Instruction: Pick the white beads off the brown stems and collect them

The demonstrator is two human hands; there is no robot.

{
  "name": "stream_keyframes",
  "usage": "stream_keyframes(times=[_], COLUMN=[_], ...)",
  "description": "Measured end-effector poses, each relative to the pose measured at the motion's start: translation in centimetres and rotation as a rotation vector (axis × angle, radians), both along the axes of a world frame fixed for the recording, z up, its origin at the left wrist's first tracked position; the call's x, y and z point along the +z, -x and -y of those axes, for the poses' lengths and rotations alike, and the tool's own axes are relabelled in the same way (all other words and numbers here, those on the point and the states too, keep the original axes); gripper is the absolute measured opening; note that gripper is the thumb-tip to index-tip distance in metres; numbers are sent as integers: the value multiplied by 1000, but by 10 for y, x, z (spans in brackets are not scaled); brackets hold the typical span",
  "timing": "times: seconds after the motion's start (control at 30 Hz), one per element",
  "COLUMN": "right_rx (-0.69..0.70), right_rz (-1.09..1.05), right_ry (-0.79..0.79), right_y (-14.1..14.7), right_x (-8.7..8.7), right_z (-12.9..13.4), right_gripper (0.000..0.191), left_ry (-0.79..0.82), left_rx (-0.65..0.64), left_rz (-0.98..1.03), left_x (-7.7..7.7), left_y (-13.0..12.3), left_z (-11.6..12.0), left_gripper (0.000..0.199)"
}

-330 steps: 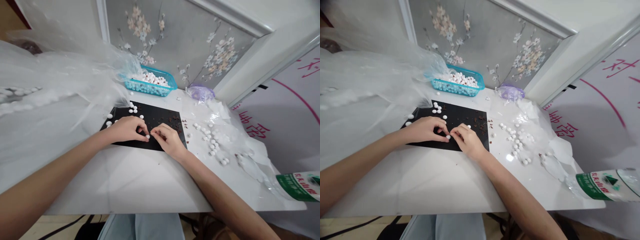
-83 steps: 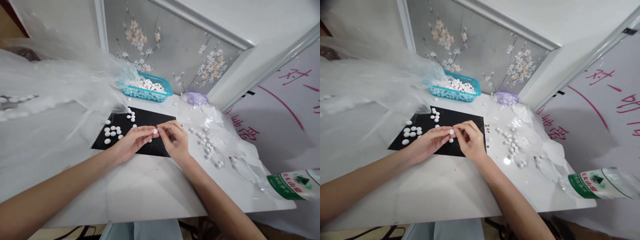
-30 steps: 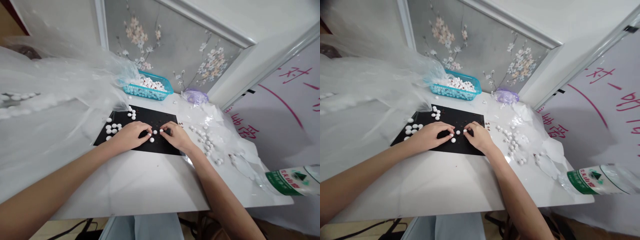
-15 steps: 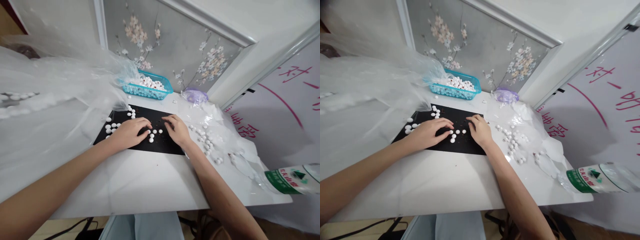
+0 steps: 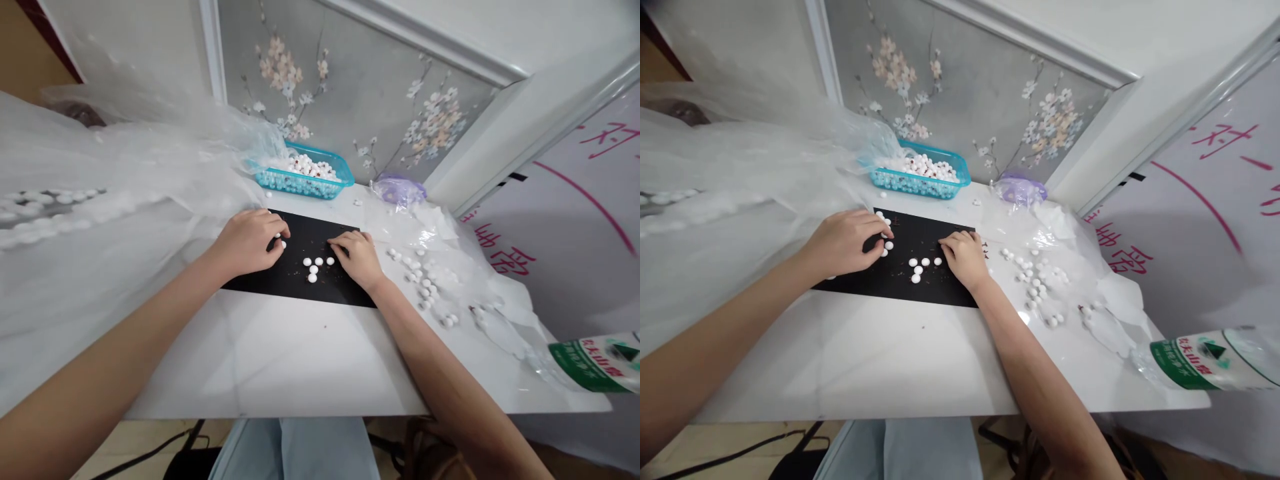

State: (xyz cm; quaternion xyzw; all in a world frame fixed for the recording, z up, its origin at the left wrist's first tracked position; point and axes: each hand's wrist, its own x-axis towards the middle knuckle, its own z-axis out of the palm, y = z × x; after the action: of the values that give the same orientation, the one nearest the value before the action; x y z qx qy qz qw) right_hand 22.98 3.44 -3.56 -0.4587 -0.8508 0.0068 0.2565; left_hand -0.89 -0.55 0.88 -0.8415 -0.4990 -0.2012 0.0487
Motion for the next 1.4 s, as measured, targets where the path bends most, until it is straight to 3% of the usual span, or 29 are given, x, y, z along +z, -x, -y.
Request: stream_keyframes(times=[0.23, 0.4, 0.57, 0.77, 0.9, 1.07, 1.4], right_rx=[-13, 40, 94, 221, 314, 372, 309], right_rz=[-461, -706, -819, -712, -553, -437, -415], right_ry=[76, 330, 552, 828, 808, 693, 700], right_y=[2, 9, 19, 20, 25, 33, 40], right_x=[2, 5, 15, 32, 32, 22, 14], right_z=[9, 19, 32, 49, 55, 58, 61], right_gripper=[20, 19, 21, 29, 23, 16, 13], left_ry=[165, 182, 288, 674, 848, 865, 836], left_rx=[7, -19, -48, -232, -262, -269, -282], left_rz=[-113, -92, 34, 266, 351, 342, 303], left_x=[2, -1, 3, 11, 8, 6, 8], left_y=[8, 8, 1, -7, -7, -6, -8], left_z=[-4, -4, 0, 6, 5, 5, 6], left_gripper=[16, 18, 19, 23, 26, 22, 21])
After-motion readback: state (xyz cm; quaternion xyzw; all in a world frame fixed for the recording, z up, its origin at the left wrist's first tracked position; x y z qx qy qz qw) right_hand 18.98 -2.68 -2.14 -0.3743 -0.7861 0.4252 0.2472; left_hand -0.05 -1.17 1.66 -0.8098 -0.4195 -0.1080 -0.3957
